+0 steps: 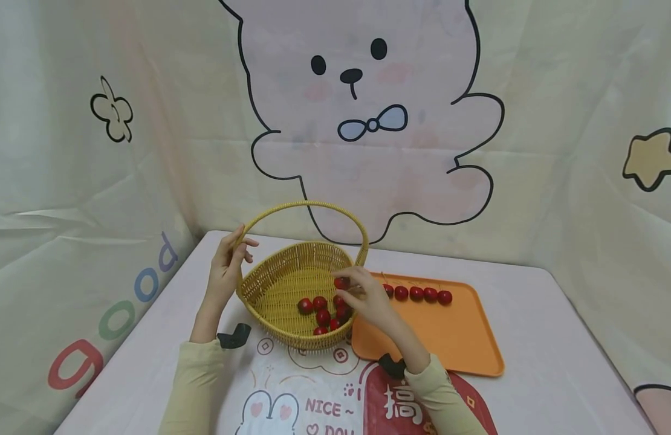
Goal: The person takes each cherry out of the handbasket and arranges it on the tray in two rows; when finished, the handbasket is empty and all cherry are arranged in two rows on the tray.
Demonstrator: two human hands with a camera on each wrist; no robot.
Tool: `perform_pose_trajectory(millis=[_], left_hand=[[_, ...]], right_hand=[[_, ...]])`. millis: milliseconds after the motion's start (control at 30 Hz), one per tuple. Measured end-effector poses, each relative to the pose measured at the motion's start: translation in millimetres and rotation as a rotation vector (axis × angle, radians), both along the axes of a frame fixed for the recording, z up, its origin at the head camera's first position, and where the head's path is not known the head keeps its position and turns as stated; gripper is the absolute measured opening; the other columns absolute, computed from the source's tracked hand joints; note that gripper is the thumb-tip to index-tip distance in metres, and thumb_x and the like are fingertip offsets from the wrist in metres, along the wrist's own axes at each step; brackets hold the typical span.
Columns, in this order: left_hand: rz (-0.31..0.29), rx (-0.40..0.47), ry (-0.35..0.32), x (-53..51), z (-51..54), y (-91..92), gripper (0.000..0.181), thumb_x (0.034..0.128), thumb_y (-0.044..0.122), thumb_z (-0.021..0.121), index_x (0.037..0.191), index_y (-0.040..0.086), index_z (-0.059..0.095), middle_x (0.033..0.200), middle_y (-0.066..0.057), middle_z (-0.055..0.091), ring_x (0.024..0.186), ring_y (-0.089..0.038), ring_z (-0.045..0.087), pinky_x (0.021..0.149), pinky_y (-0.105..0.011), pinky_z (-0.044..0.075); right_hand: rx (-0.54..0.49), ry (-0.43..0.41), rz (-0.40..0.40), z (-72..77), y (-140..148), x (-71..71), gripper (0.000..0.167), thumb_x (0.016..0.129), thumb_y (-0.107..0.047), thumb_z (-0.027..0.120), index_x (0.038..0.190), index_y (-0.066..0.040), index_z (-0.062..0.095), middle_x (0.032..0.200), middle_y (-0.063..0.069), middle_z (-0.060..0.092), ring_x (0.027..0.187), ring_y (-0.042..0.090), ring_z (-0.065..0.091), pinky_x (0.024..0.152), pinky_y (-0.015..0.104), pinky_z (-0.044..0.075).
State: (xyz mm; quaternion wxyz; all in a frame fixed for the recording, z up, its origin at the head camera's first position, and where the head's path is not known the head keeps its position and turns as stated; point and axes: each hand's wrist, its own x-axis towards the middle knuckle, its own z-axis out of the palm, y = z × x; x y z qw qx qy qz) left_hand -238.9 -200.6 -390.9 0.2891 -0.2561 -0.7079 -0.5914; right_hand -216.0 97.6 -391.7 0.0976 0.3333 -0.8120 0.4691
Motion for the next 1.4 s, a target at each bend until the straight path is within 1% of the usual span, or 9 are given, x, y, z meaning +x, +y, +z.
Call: perform_pose_trajectory(millis=[100, 267, 433, 567, 800, 933, 1100, 1267, 1400], left_hand=[[0.001, -0.001, -0.005, 0.5, 1.2, 0.6, 0.044, 0.0951, -0.009, 0.037, 0.136, 0.006, 0.040, 0.098, -0.010, 0.063, 0.070, -0.013, 0.052, 0.068, -0.015, 0.043], [0.001, 0.003, -0.021, 1.5, 1.8, 0.0, 0.043, 0.0954, -0.008, 0.037, 0.136, 0.007, 0.040, 0.099, 0.016, 0.061, 0.070, -0.013, 0.052, 0.069, -0.015, 0.043], [0.010, 0.005, -0.031, 1.9, 2.1, 0.1, 0.041, 0.0955, -0.008, 0.037, 0.135, 0.003, 0.039, 0.099, 0.016, 0.061, 0.070, -0.015, 0.051, 0.069, -0.015, 0.044], [0.025, 0.006, -0.052, 3.1, 2.4, 0.5, 0.040, 0.0957, -0.007, 0.038, 0.135, 0.002, 0.038, 0.098, 0.016, 0.061, 0.070, -0.017, 0.051, 0.068, -0.015, 0.044], [0.011, 0.008, -0.037, 3.3, 2.5, 0.6, 0.042, 0.0954, -0.008, 0.037, 0.135, 0.005, 0.040, 0.099, 0.016, 0.061, 0.070, -0.014, 0.052, 0.068, -0.015, 0.043], [0.002, 0.009, -0.027, 2.7, 2.5, 0.3, 0.043, 0.0955, -0.008, 0.037, 0.136, 0.007, 0.041, 0.099, 0.014, 0.061, 0.071, -0.013, 0.052, 0.068, -0.015, 0.043], [0.005, 0.016, -0.037, 2.6, 2.1, 0.8, 0.041, 0.0955, -0.007, 0.037, 0.135, 0.004, 0.040, 0.099, 0.011, 0.062, 0.071, -0.015, 0.052, 0.067, -0.016, 0.043], [0.016, 0.020, -0.070, 2.7, 1.8, 1.1, 0.040, 0.0959, -0.006, 0.038, 0.135, 0.001, 0.038, 0.099, 0.013, 0.061, 0.071, -0.016, 0.052, 0.067, -0.016, 0.043], [0.012, 0.016, -0.054, 2.7, 1.9, 0.6, 0.040, 0.0958, -0.007, 0.038, 0.135, 0.002, 0.038, 0.099, 0.012, 0.061, 0.071, -0.015, 0.052, 0.068, -0.016, 0.043]], right_hand=[[0.005, 0.019, -0.032, 2.2, 9, 2.3, 0.027, 0.089, -0.001, 0.059, 0.115, -0.004, 0.061, 0.105, 0.018, 0.057, 0.085, 0.024, 0.055, 0.074, 0.035, 0.054], [0.027, 0.066, -0.074, 5.0, 24, 4.1, 0.023, 0.092, -0.002, 0.054, 0.114, -0.004, 0.062, 0.107, 0.015, 0.059, 0.083, 0.018, 0.052, 0.070, 0.024, 0.051], [0.033, 0.079, -0.104, 2.1, 38, 1.5, 0.023, 0.091, 0.001, 0.055, 0.112, -0.001, 0.062, 0.106, 0.016, 0.058, 0.082, 0.021, 0.052, 0.066, 0.026, 0.053], [0.033, 0.086, -0.135, -12.1, 53, -8.5, 0.023, 0.090, -0.001, 0.057, 0.112, -0.004, 0.062, 0.109, 0.014, 0.059, 0.086, 0.022, 0.055, 0.068, 0.033, 0.054], [0.082, 0.135, -0.197, -27.3, 83, -17.8, 0.026, 0.090, -0.008, 0.060, 0.114, -0.016, 0.063, 0.114, 0.003, 0.059, 0.085, 0.012, 0.053, 0.065, 0.026, 0.052], [0.102, 0.149, -0.214, -28.2, 97, -17.5, 0.027, 0.089, -0.010, 0.060, 0.116, -0.014, 0.062, 0.114, 0.001, 0.060, 0.092, 0.010, 0.055, 0.065, 0.026, 0.052], [0.103, 0.149, -0.267, -29.9, 111, -18.0, 0.029, 0.086, -0.006, 0.064, 0.115, -0.010, 0.062, 0.110, 0.003, 0.062, 0.093, 0.014, 0.058, 0.068, 0.028, 0.054], [0.089, 0.099, -0.314, -31.9, 120, -21.0, 0.034, 0.083, 0.001, 0.066, 0.116, -0.005, 0.061, 0.108, 0.010, 0.059, 0.093, 0.026, 0.061, 0.071, 0.037, 0.055], [0.104, 0.065, -0.330, -35.3, 128, -24.4, 0.036, 0.082, 0.004, 0.066, 0.117, -0.001, 0.060, 0.109, 0.016, 0.056, 0.095, 0.034, 0.061, 0.074, 0.043, 0.053]])
